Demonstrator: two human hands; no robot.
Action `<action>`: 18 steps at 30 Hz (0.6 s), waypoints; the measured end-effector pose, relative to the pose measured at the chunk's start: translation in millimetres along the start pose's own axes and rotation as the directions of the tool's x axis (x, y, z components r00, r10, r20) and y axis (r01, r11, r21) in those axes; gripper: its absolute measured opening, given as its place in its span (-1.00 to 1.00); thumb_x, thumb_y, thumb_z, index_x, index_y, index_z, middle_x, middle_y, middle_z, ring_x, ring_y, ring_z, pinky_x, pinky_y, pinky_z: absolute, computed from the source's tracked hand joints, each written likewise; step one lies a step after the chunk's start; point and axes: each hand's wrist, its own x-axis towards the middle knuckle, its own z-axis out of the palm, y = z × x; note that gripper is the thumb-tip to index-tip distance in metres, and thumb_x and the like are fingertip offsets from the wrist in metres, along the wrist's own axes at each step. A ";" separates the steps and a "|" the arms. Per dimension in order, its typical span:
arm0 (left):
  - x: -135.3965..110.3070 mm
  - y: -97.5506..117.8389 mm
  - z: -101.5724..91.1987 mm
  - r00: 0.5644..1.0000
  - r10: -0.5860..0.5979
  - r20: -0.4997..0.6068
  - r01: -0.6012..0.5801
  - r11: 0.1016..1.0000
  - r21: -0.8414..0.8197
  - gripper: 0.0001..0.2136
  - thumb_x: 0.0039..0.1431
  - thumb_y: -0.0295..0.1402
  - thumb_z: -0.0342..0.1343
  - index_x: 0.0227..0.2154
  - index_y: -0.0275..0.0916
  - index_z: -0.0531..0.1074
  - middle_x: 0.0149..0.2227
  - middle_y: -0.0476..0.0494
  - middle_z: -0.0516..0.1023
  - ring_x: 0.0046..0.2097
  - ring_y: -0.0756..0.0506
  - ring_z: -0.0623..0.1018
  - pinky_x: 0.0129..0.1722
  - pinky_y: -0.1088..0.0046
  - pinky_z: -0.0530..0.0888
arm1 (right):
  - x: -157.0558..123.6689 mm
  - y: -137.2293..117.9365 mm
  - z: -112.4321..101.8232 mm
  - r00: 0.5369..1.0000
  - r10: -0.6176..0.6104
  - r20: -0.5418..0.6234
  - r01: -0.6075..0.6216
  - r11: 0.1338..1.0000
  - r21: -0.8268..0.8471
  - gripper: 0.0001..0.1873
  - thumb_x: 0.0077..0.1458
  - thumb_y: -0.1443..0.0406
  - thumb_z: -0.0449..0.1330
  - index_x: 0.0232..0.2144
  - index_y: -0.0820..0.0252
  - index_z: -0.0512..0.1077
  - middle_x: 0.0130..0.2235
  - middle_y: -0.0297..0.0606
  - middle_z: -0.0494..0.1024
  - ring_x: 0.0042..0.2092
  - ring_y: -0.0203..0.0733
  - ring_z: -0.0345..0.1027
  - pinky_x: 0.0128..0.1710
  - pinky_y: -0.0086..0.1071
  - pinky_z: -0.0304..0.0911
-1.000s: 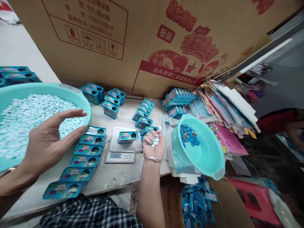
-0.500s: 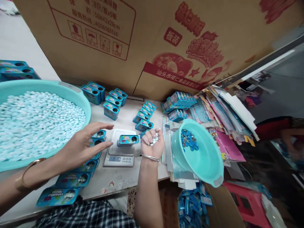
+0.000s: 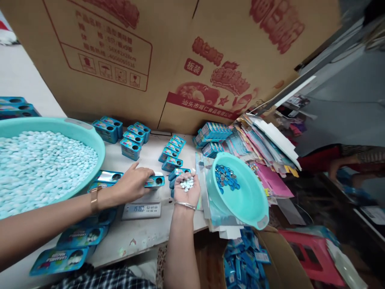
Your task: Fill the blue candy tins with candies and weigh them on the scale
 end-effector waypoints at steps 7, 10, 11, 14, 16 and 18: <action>0.3 35.6 -54.6 0.961 0.131 -0.242 -0.124 0.991 0.042 -0.71 0.12 -0.45 0.01 -0.09 -0.15 0.43 -0.20 -0.11 0.43 -0.26 -0.10 0.50 -0.30 0.40 0.37 | -3.7 26.2 -1.9 0.972 0.000 -0.235 0.015 0.998 0.065 -0.70 0.24 0.24 0.00 -0.54 0.13 0.32 -0.51 -0.39 0.54 -0.34 -0.30 0.51 -0.14 -0.23 0.46; 11.5 46.7 -61.2 0.935 0.296 -0.198 -0.241 0.936 0.258 -0.71 0.12 -0.54 -0.05 -0.18 -0.18 0.48 -0.29 -0.13 0.41 -0.30 -0.12 0.45 -0.37 0.37 0.31 | -4.9 34.4 10.3 0.958 0.068 -0.277 -0.025 0.988 0.153 -0.65 0.27 0.26 -0.06 -0.55 0.14 0.31 -0.50 -0.36 0.56 -0.35 -0.29 0.52 -0.16 -0.26 0.45; 15.6 47.3 -59.6 0.934 0.318 -0.163 -0.257 0.916 0.309 -0.71 0.11 -0.58 -0.07 -0.22 -0.19 0.49 -0.33 -0.14 0.40 -0.32 -0.12 0.43 -0.39 0.37 0.28 | -5.3 36.2 13.8 0.954 0.096 -0.284 -0.045 0.982 0.183 -0.64 0.28 0.25 -0.06 -0.55 0.14 0.31 -0.50 -0.35 0.57 -0.35 -0.28 0.52 -0.17 -0.26 0.45; 23.6 44.8 -54.1 0.950 0.290 -0.115 -0.233 0.906 0.354 -0.71 0.12 -0.58 -0.07 -0.24 -0.20 0.50 -0.36 -0.14 0.37 -0.36 -0.11 0.40 -0.43 0.37 0.24 | -6.9 38.9 19.5 0.942 0.147 -0.302 -0.075 0.969 0.237 -0.65 0.27 0.24 -0.04 -0.55 0.15 0.31 -0.50 -0.34 0.57 -0.37 -0.27 0.50 -0.18 -0.26 0.44; 23.6 44.4 -54.5 0.954 0.263 -0.141 -0.201 0.916 0.348 -0.71 0.15 -0.54 -0.06 -0.18 -0.18 0.50 -0.34 -0.14 0.38 -0.34 -0.11 0.41 -0.42 0.38 0.25 | -8.0 39.2 20.0 0.940 0.154 -0.305 -0.081 0.968 0.238 -0.68 0.26 0.25 -0.01 -0.53 0.16 0.32 -0.50 -0.36 0.57 -0.38 -0.29 0.49 -0.20 -0.28 0.44; 20.5 46.5 -56.7 0.950 0.263 -0.170 -0.190 0.916 0.353 -0.69 0.15 -0.52 -0.05 -0.13 -0.16 0.50 -0.32 -0.14 0.39 -0.32 -0.12 0.41 -0.40 0.38 0.27 | -8.7 39.2 19.2 0.943 0.149 -0.297 -0.083 0.972 0.221 -0.73 0.24 0.27 0.02 -0.51 0.16 0.34 -0.48 -0.37 0.57 -0.37 -0.29 0.50 -0.22 -0.29 0.44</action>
